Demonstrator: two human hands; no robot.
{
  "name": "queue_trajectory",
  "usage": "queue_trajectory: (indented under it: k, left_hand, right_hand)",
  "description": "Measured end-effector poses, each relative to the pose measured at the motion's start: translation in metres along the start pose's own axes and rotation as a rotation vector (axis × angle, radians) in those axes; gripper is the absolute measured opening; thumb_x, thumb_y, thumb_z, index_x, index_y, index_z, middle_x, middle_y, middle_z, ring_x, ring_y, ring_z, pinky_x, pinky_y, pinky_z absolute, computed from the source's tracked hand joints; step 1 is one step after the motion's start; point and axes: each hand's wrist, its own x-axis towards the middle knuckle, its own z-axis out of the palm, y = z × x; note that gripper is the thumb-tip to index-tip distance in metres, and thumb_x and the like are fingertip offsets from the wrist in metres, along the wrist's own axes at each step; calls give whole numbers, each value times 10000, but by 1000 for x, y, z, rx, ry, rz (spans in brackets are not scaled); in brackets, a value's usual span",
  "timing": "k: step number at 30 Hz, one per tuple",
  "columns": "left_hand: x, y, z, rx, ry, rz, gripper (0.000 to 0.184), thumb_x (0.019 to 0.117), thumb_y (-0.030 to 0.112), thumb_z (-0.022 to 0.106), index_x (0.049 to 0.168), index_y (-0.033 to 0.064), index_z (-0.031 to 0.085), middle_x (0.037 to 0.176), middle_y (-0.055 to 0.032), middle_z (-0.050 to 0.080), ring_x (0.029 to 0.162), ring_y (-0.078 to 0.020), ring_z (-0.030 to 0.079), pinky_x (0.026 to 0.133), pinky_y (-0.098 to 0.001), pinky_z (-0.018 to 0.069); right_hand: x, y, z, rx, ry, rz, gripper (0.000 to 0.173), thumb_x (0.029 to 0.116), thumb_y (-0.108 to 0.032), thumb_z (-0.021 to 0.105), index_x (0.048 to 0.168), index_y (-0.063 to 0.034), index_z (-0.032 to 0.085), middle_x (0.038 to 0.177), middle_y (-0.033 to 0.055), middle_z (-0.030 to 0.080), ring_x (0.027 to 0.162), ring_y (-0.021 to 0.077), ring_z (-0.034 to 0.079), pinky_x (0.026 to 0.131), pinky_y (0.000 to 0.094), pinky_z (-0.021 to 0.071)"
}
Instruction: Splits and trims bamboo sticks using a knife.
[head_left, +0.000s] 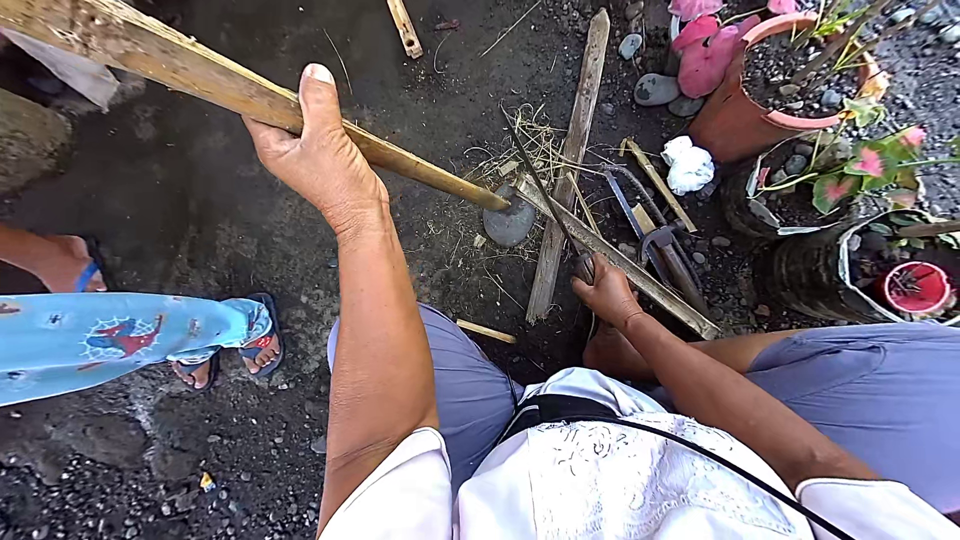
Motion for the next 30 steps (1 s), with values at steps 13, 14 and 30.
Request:
queue_trajectory:
  k: [13,14,30]
  left_hand:
    - [24,4,-56,-77,-485,-98,369,830,-78,458,1139,125,460,1053,-3,668,972,-174,681,816,-379,591]
    - [26,6,-60,-70,-482,-139,371,833,-84,454,1137,126,483,1054,-7,674,975,-182,683,825,-399,595]
    - [3,-1,-27,-101,-233,-166,479,913,-95,634,1366,-55,482,1196,-170,679,1044,-242,708,924,-407,603]
  right_hand:
    - [18,19,10,175,-36,293,384,978,-268,652,1266,-34,553,917,169,678,700,273,695,681,479,590]
    - [18,19,10,209,-24,297,385,978,-271,653,1274,-46,552,906,157,676,678,256,690,655,462,591]
    - [-7,-27,-20,250,70,-86,372,958,-196,705,1239,11,578,875,187,665,638,308,668,622,536,584]
